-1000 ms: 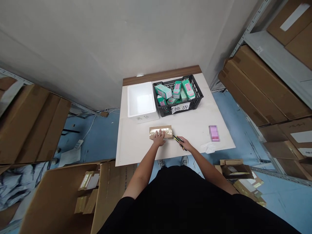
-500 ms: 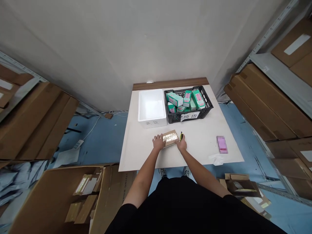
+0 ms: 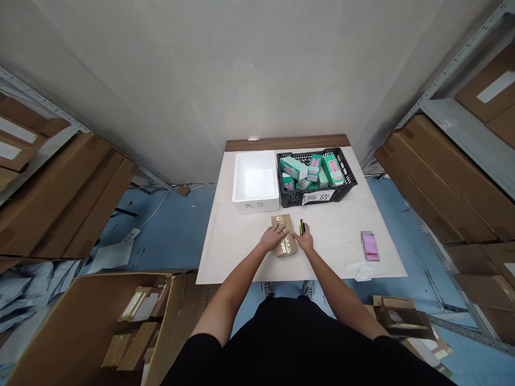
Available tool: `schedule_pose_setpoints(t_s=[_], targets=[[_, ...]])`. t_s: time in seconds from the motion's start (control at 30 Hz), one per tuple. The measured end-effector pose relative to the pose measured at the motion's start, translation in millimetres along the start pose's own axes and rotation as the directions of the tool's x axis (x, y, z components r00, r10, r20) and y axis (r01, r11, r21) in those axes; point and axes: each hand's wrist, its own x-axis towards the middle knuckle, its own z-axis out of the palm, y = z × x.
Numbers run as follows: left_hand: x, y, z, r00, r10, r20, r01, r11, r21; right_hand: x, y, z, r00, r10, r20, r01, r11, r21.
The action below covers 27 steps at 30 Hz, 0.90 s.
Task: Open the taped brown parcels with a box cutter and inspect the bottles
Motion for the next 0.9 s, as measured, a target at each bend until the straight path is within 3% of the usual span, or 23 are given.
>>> schedule_pose_setpoints(t_s=[0.1,0.2,0.3,0.4,0.5,0.6,0.7,0.8,0.9], targets=[[13,-7,-8.1,0.987,0.109,0.118,-0.116,0.992,0.056,-29,33,7,0.995,0.036,0.091,-0.037,0.999,0.009],[11,-3,4.4,0.994,0.045,0.103,-0.052,0.996,0.072,-35,38,4,0.994,0.031,0.103,-0.032,1.0,0.0],[4,16,29.3,0.99,-0.142,0.011,0.141,0.987,0.073,-15,18,-10,0.998,0.024,0.066,-0.02,0.998,-0.06],[6,47,52.6,0.922,-0.379,-0.076,0.383,0.922,0.053,10,-8,-27,0.998,0.016,0.054,-0.01,0.994,-0.107],[13,72,63.6,0.855,-0.509,-0.099,0.511,0.859,0.003,22,-14,-38,0.998,-0.05,0.05,0.053,0.996,-0.067],[19,82,64.5,0.838,-0.538,-0.093,0.539,0.842,-0.015,14,10,-44,0.994,-0.085,0.064,0.074,0.983,0.165],[20,81,62.8,0.837,-0.538,-0.103,0.54,0.842,-0.008,-7,49,-48,0.984,-0.072,0.164,0.003,0.923,0.385],[21,79,61.3,0.832,-0.547,-0.096,0.548,0.837,-0.022,-25,76,-47,0.963,-0.089,0.253,-0.047,0.873,0.486],[25,80,59.8,0.821,-0.565,-0.087,0.566,0.825,-0.015,-30,82,-43,0.952,-0.103,0.288,-0.069,0.845,0.53]])
